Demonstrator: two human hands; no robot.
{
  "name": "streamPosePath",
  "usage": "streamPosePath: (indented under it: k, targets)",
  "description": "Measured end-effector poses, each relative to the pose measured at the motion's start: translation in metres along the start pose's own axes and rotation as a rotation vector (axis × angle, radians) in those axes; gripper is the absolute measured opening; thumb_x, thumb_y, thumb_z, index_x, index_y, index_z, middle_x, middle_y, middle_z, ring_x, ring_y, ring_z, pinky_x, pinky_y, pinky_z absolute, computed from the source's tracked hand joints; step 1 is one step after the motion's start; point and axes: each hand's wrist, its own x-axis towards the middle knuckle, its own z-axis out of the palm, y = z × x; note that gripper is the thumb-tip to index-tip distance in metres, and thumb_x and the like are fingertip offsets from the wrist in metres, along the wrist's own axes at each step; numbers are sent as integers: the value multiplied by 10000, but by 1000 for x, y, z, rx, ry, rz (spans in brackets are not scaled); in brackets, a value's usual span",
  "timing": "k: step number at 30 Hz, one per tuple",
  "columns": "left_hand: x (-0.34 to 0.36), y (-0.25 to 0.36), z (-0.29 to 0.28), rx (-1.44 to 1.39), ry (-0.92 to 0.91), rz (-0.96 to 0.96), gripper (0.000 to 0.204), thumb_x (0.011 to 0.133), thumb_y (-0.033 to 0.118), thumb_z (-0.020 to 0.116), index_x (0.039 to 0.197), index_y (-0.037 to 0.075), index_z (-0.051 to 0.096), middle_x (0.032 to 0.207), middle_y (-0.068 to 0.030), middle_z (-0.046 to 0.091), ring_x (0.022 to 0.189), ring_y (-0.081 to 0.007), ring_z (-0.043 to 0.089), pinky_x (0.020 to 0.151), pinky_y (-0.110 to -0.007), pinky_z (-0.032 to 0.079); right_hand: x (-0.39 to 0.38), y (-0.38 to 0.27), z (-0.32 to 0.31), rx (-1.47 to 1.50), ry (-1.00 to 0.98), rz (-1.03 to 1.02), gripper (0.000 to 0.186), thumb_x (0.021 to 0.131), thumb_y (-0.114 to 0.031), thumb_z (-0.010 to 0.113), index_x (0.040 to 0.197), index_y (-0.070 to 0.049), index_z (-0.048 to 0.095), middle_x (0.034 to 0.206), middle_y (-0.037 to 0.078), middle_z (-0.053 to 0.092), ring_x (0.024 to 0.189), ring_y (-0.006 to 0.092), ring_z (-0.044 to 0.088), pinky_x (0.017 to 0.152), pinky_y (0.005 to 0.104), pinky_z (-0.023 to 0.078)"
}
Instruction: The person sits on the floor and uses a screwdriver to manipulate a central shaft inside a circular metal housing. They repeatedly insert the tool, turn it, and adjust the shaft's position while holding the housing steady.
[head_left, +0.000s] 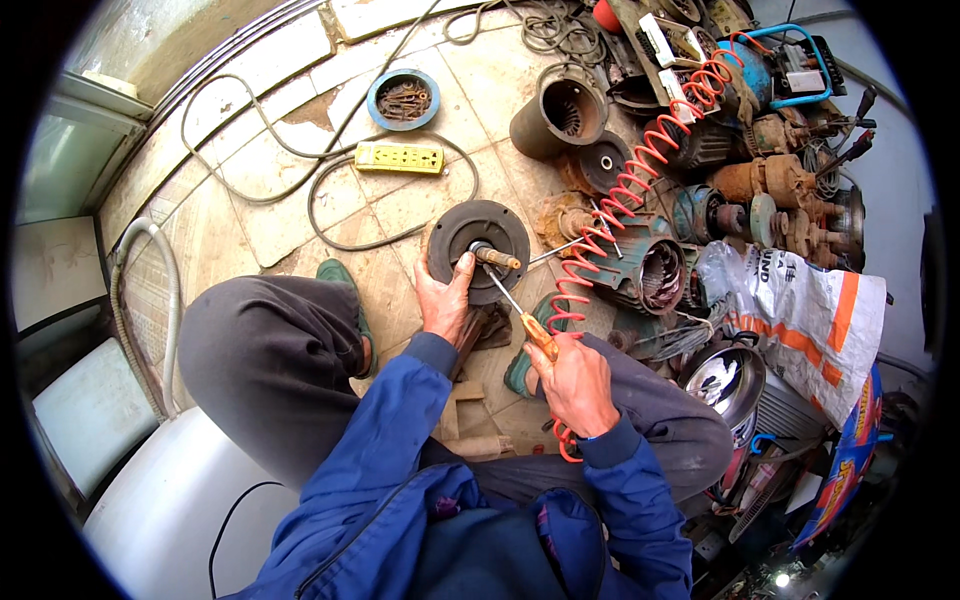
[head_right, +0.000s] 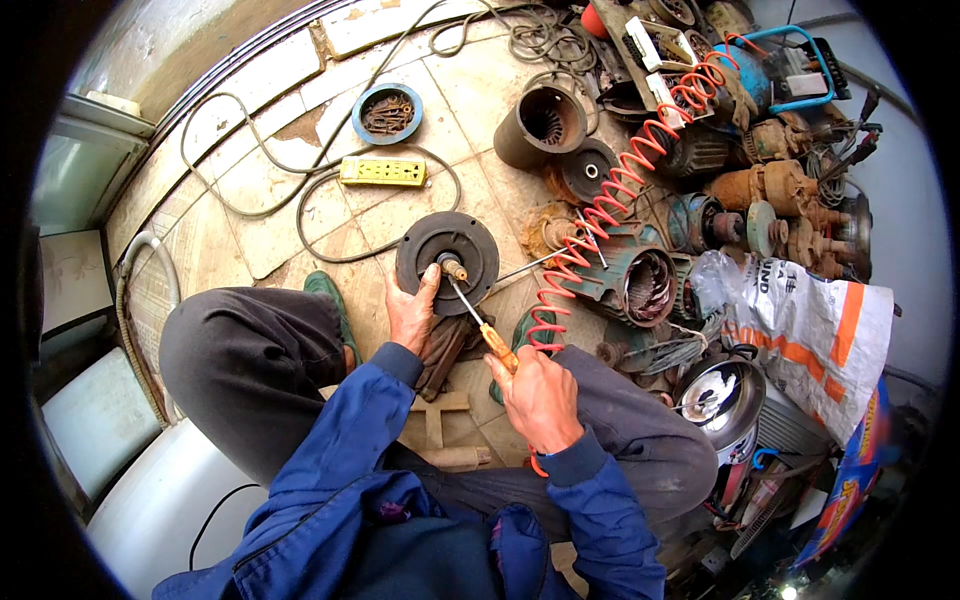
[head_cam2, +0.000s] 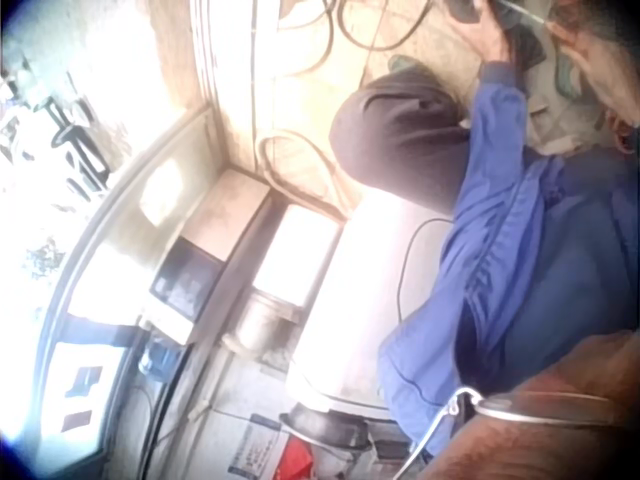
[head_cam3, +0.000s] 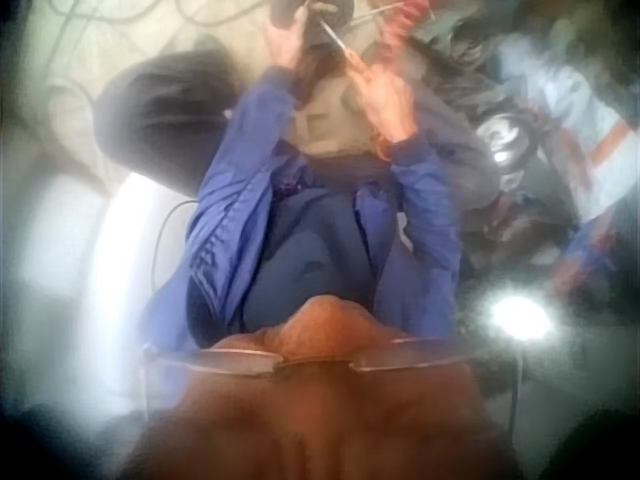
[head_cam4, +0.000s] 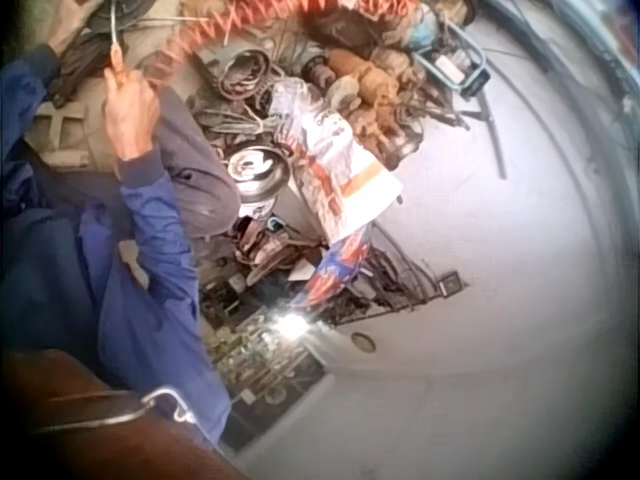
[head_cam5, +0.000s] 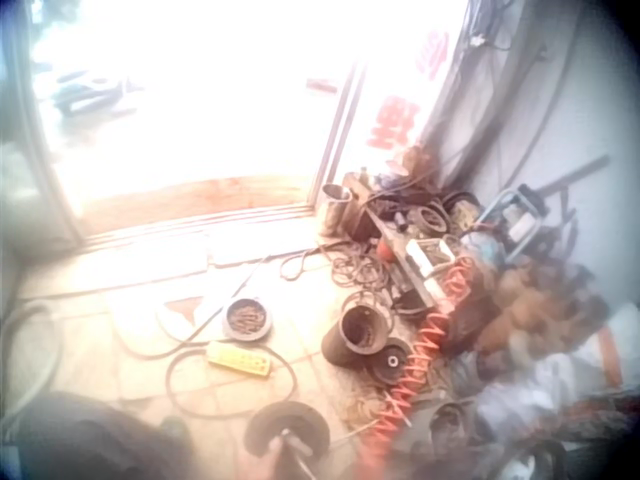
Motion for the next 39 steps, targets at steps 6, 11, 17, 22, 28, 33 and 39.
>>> streamPosePath:
  k: [6,11,17,22,28,33,39]
  targets:
    - [5,9,4,-35,64,-110,793,865,204,886,1450,-17,397,1352,-184,586,1227,-237,602,1065,-369,515,-2,3,2,35,-16,16,503,997,-476,667,904,16,629,863,252,697,783,479,688,674,553,545]
    - [13,0,5,187,156,-64,784,857,248,899,1439,22,424,1324,-162,606,1158,-241,639,973,-375,573,-4,8,5,11,27,-10,504,996,-470,670,910,24,627,878,253,699,793,477,690,675,549,546]
    - [0,17,10,41,42,-73,757,878,208,876,1443,26,405,1323,-159,611,1153,-243,647,986,-391,577,-3,5,4,39,10,-18,511,995,-473,669,911,29,625,877,257,700,794,479,691,674,553,545]
    - [-4,21,7,-94,9,-152,713,897,217,856,1430,46,415,1311,-152,615,1166,-252,656,971,-432,608,-1,5,4,7,22,-34,509,993,-475,672,907,25,628,856,248,701,786,477,692,668,553,545]
    - [5,21,13,93,123,-128,865,833,252,922,1447,-17,374,1295,-169,607,1125,-220,645,971,-357,568,-1,4,5,7,60,-29,507,989,-472,678,881,20,628,838,249,700,760,476,690,664,551,544]
    - [-1,18,0,-8,-26,-129,817,870,154,870,1480,-27,356,1355,-192,600,1191,-238,639,1014,-377,559,-1,8,7,52,21,-36,504,992,-466,676,865,20,627,836,259,700,763,481,686,665,551,542]
    - [5,22,2,-34,-6,-172,821,908,280,847,1487,-25,350,1363,-182,577,1208,-244,615,1033,-375,534,1,6,3,41,-28,-9,491,990,-463,677,874,12,631,850,263,698,787,484,684,673,552,537]
